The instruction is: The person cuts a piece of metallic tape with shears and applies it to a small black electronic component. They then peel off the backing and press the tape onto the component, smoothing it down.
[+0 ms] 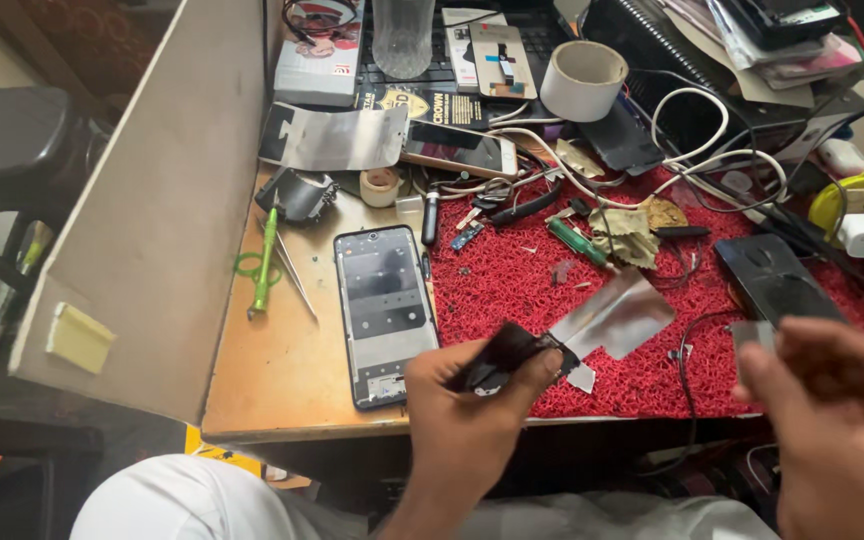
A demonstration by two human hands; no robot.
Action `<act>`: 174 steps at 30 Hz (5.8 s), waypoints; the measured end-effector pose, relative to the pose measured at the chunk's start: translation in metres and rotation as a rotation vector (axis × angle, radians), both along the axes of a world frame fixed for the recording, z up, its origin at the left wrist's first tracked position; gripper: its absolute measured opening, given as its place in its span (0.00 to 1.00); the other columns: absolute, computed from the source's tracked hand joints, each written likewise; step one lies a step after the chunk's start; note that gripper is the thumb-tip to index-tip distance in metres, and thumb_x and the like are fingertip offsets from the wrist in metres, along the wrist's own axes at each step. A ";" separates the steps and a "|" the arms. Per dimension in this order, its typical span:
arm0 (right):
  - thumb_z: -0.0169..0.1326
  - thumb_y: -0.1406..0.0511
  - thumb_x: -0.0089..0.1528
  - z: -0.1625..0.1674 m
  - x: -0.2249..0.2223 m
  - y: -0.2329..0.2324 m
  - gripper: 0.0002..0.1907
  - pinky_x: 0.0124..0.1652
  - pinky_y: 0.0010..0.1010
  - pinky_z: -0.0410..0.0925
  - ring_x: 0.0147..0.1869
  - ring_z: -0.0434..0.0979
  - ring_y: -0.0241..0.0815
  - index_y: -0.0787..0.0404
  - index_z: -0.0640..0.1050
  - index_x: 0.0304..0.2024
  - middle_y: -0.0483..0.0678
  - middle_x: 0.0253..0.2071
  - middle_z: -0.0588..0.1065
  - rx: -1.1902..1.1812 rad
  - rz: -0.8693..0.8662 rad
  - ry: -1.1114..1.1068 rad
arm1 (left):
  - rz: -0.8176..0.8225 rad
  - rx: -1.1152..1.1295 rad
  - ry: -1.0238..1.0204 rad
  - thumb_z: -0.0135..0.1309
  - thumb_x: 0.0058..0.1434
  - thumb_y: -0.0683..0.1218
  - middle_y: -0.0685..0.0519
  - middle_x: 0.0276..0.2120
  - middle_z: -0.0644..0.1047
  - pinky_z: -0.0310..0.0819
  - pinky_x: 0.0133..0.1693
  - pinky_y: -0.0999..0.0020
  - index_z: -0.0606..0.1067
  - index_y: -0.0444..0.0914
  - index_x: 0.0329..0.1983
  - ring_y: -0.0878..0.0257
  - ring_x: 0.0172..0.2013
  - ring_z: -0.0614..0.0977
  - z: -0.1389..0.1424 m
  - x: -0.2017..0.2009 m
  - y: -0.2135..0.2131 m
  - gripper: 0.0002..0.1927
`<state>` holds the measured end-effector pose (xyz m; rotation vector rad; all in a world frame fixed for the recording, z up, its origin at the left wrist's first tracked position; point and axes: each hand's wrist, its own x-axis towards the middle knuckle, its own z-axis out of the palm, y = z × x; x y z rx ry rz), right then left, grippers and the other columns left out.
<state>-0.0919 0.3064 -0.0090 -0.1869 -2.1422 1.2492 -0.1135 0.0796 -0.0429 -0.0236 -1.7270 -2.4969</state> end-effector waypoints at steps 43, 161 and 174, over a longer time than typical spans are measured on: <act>0.64 0.75 0.50 -0.005 0.056 -0.017 0.33 0.36 0.19 0.72 0.47 0.83 0.38 0.66 0.74 0.59 0.61 0.56 0.75 0.499 0.444 0.075 | 0.406 -0.831 0.926 0.52 0.57 0.45 0.45 0.43 0.83 0.75 0.47 0.61 0.80 0.32 0.45 0.55 0.45 0.87 0.046 0.034 -0.012 0.17; 0.51 0.66 0.64 -0.057 0.064 0.036 0.17 0.58 0.36 0.73 0.56 0.81 0.51 0.69 0.74 0.53 0.59 0.52 0.76 0.657 0.581 0.268 | 0.521 -1.065 0.989 0.58 0.58 0.42 0.53 0.37 0.83 0.75 0.45 0.70 0.82 0.38 0.38 0.64 0.41 0.86 0.059 0.048 -0.005 0.07; 0.65 0.75 0.55 -0.022 0.076 -0.055 0.20 0.34 0.26 0.75 0.37 0.83 0.43 0.64 0.72 0.46 0.53 0.38 0.75 0.441 0.072 0.320 | 0.173 -0.653 0.737 0.61 0.44 0.41 0.52 0.41 0.85 0.79 0.45 0.66 0.82 0.39 0.44 0.60 0.41 0.89 0.042 0.044 -0.006 0.20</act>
